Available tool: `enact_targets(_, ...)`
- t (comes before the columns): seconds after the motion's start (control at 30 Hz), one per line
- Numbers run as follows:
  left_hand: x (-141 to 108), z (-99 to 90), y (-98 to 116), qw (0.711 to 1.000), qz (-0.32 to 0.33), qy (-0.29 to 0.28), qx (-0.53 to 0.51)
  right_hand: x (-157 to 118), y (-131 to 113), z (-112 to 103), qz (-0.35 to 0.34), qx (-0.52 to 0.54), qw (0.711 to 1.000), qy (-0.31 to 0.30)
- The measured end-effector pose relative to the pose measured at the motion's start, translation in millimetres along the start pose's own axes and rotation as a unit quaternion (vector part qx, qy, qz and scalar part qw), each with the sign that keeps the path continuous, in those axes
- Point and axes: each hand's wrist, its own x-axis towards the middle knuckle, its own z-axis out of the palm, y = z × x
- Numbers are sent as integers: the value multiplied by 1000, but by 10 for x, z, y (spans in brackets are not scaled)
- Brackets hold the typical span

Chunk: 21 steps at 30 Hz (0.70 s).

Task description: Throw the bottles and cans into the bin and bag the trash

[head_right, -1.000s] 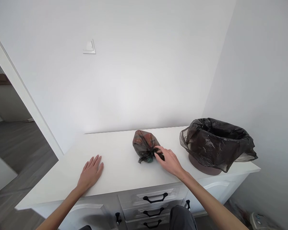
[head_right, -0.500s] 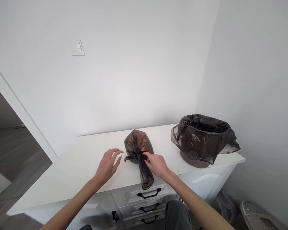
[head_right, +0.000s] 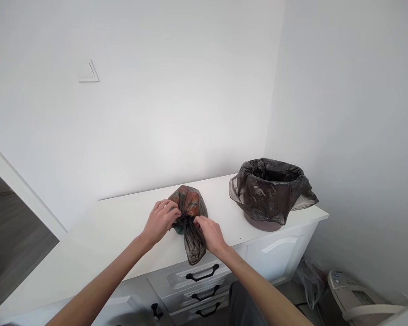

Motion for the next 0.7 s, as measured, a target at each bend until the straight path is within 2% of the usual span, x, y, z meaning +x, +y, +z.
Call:
enact_targets(0.1, -18, -46, -9, 999, -29, 16, -15, -95, 108, -54, -26, 30, 999, 34)
enact_targets(0.17, -41, -66, -33, 998, -55, 29, -26, -151, 188, -63, -11, 52, 997, 54)
enact_targets(0.3, -97, -88, -77, 990, -120, 54, -45, -248, 262, -62, 18, 72, 996, 55)
enact_targets(0.37, -112, -92, -63, 989, -121, 49, -65, -275, 221, -51, 15, 72, 996, 58)
enact_targets(0.5, -81, -81, 34, 993, -58, 7, -106, -237, 30, 35, 9, 15, 997, 73)
enact_targets(0.6, -55, -70, 88, 994, -39, -8, -106, -191, -89, 106, -7, -34, 996, 79)
enact_targets(0.63, -58, -69, 91, 993, -44, -7, -109, -193, -107, 115, -16, -43, 996, 81)
enact_targets(0.7, -92, -70, 72, 984, -97, 12, -147, -236, -111, 104, -39, -57, 994, 86)
